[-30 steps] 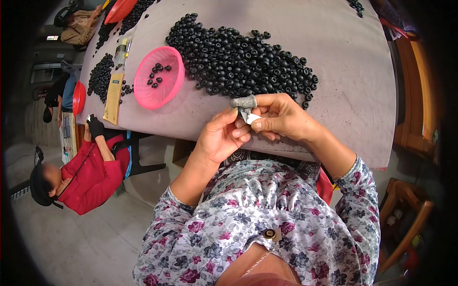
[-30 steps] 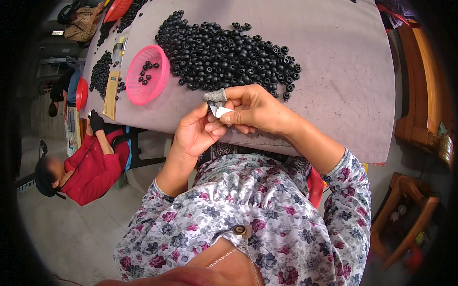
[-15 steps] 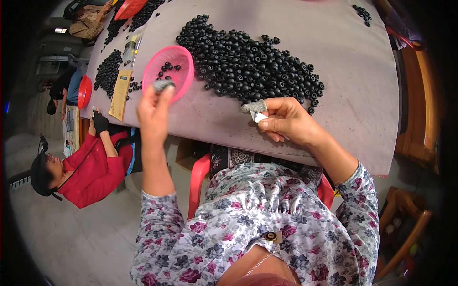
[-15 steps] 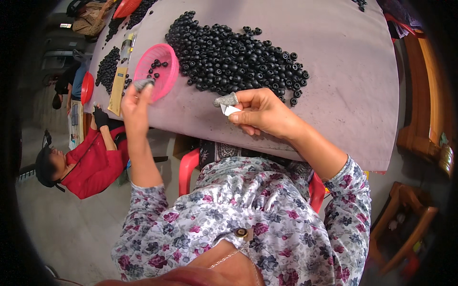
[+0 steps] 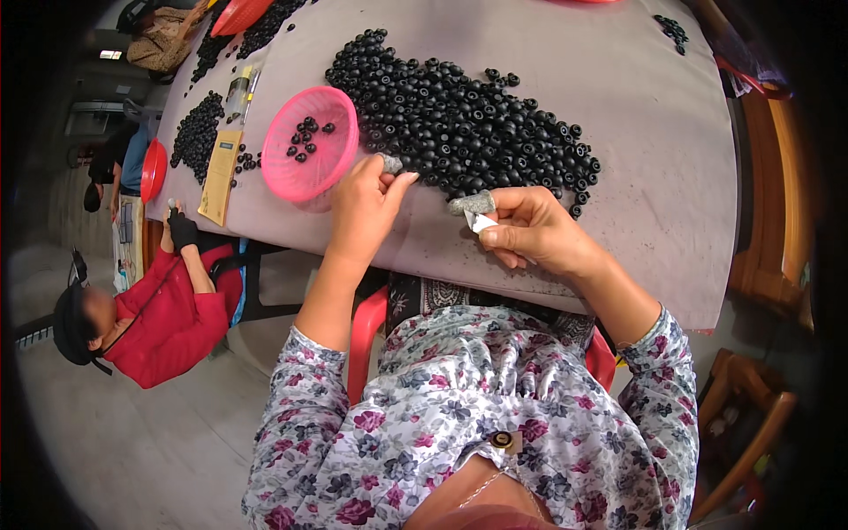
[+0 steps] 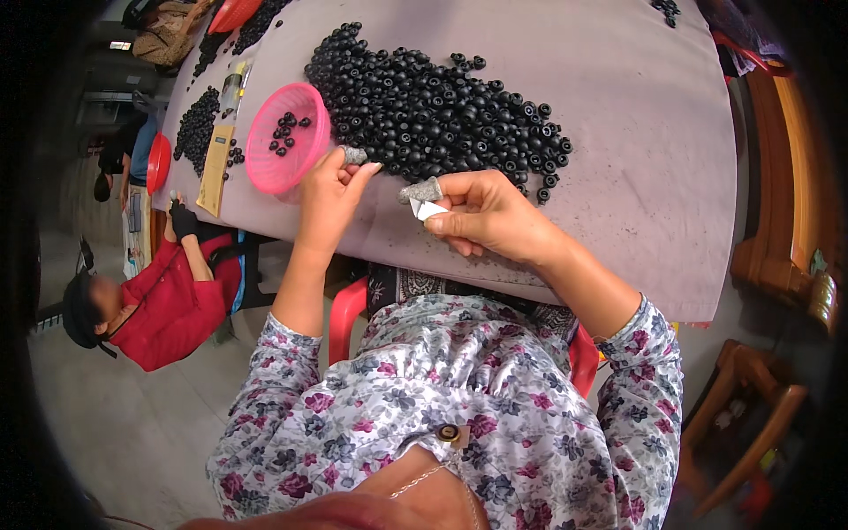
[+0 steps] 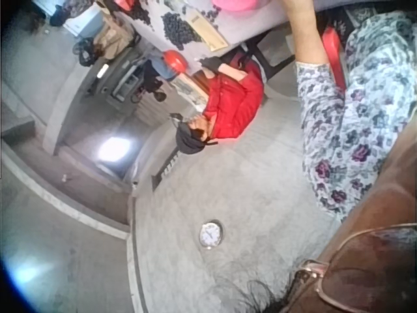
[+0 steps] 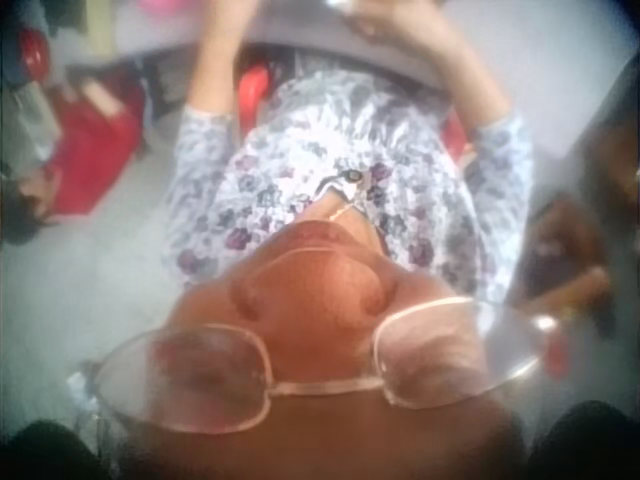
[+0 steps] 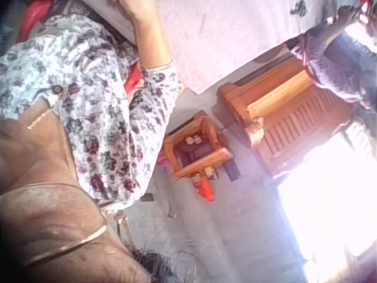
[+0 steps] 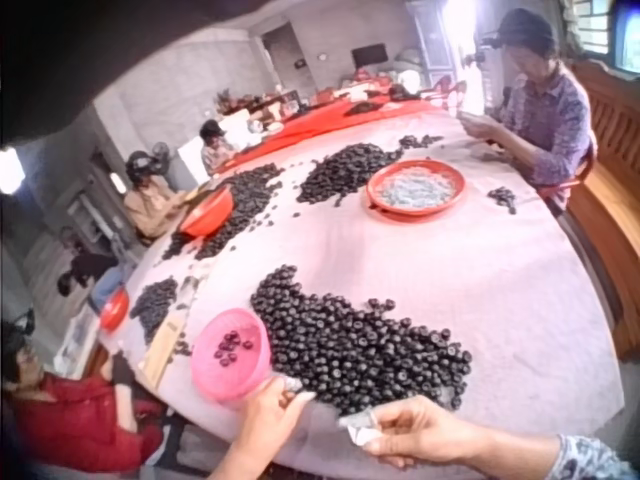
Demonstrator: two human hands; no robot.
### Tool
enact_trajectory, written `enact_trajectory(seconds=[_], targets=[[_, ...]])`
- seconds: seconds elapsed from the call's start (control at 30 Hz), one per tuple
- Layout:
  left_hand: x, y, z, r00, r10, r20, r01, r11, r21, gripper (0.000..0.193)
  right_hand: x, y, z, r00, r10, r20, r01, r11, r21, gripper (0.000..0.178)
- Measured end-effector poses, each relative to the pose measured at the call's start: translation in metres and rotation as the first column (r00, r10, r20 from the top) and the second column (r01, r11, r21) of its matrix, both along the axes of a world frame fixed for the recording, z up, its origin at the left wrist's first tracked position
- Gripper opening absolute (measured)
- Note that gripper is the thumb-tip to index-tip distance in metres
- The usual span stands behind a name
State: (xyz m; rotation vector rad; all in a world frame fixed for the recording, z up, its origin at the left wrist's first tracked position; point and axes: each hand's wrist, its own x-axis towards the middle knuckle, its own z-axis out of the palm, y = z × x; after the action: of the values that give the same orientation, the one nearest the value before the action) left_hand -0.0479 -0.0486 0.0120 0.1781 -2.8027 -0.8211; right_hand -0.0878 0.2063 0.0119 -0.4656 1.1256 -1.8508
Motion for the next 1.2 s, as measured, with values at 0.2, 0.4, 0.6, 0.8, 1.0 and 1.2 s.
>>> enact_trajectory(seconds=[0.2,0.4,0.6,0.8,1.0,1.2], targets=[[0.01,-0.002,-0.007,0.997,-0.075,0.03,0.071,0.989,0.126,0.018,0.0,0.0,-0.002,1.0,0.003,-0.017,-0.003,1.0,0.015,0.018],[0.032,0.014,-0.01,0.999,-0.007,-0.046,0.024,0.926,0.378,0.013,0.0,-0.001,-0.002,0.999,-0.051,-0.017,0.051,0.999,-0.001,0.019],[0.036,0.042,0.008,0.994,-0.108,0.031,0.039,0.591,0.806,0.016,0.0,0.002,0.003,0.997,-0.07,-0.017,0.07,0.998,0.0,0.02],[0.038,0.039,0.003,0.981,-0.164,0.104,-0.03,0.402,0.915,0.021,0.001,0.001,0.003,0.995,-0.099,-0.005,0.099,0.995,0.002,0.024],[0.038,0.042,0.01,0.981,-0.147,0.13,-0.088,0.26,0.962,0.022,0.0,0.002,0.003,0.996,-0.095,0.0,0.095,0.995,-0.014,0.026],[0.043,0.038,-0.001,0.987,-0.134,0.091,-0.061,0.208,0.976,0.024,0.001,0.0,0.001,0.995,-0.099,-0.005,0.099,0.995,-0.003,0.025]])
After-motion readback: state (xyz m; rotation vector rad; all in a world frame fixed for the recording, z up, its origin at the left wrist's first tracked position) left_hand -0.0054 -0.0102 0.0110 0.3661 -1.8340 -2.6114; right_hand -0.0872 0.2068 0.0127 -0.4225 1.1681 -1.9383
